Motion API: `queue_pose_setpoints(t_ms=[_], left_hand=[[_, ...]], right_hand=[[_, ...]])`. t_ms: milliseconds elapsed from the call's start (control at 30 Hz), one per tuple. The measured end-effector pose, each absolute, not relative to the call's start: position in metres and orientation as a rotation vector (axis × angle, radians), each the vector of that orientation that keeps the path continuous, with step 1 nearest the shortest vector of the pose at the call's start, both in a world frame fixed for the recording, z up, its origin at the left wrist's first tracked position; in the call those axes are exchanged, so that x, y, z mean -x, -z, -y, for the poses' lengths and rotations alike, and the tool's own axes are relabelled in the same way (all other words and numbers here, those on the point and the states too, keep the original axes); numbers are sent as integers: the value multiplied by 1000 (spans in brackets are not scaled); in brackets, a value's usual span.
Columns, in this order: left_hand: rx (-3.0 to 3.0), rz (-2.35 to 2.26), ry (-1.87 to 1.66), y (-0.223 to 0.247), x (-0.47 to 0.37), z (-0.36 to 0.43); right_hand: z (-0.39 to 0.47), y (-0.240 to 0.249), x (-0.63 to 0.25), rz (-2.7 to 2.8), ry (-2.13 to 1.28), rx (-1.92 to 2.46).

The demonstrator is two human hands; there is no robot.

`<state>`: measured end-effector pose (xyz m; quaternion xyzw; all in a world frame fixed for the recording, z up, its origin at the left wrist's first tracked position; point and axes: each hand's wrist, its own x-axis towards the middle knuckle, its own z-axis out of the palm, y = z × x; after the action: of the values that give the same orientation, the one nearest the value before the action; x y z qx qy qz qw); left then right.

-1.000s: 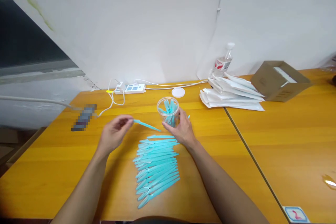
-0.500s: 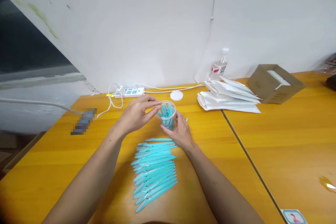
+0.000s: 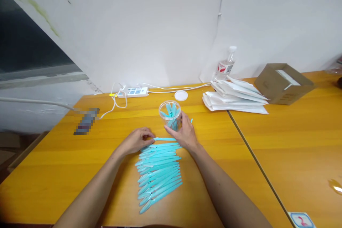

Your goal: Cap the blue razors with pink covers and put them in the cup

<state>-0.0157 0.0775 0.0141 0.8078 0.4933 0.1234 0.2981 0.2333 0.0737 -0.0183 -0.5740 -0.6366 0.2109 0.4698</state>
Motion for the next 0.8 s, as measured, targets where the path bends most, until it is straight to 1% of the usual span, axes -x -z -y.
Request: queue_pose_setpoints(t_ms=[67, 167, 233, 300, 367, 467, 533, 633, 733, 800], left_hand=[[-2143, -1269, -351, -13, 13, -76], [-2051, -1271, -442, -24, 21, -71], [-1962, -1355, -713, -41, 29, -66], [-1908, -1445, -1101, -65, 31, -61], [-1934, -1487, -1407, -92, 24, -57], [-2183, -1490, -1569, -135, 2, -59], [-2413, -1441, -1457, -160, -13, -65], [-2706, -1345, -923, -183, -32, -81], [-2881, -1328, -310, -180, -50, -101], [-2959, -1320, -42, -167, -62, -113]], right_hand=[[-74, 19, -233, 1555, -520, 1407], [-74, 18, -233, 1552, -528, 1409], [-74, 18, -233, 1558, -534, 1407], [-74, 18, -233, 1562, -530, 1407], [-74, 18, -233, 1562, -524, 1407], [-74, 18, -233, 1566, -526, 1406], [-74, 18, -233, 1569, -523, 1400], [-74, 18, -233, 1577, -522, 1380], [-74, 18, -233, 1582, -529, 1370], [-74, 17, -233, 1586, -542, 1365]])
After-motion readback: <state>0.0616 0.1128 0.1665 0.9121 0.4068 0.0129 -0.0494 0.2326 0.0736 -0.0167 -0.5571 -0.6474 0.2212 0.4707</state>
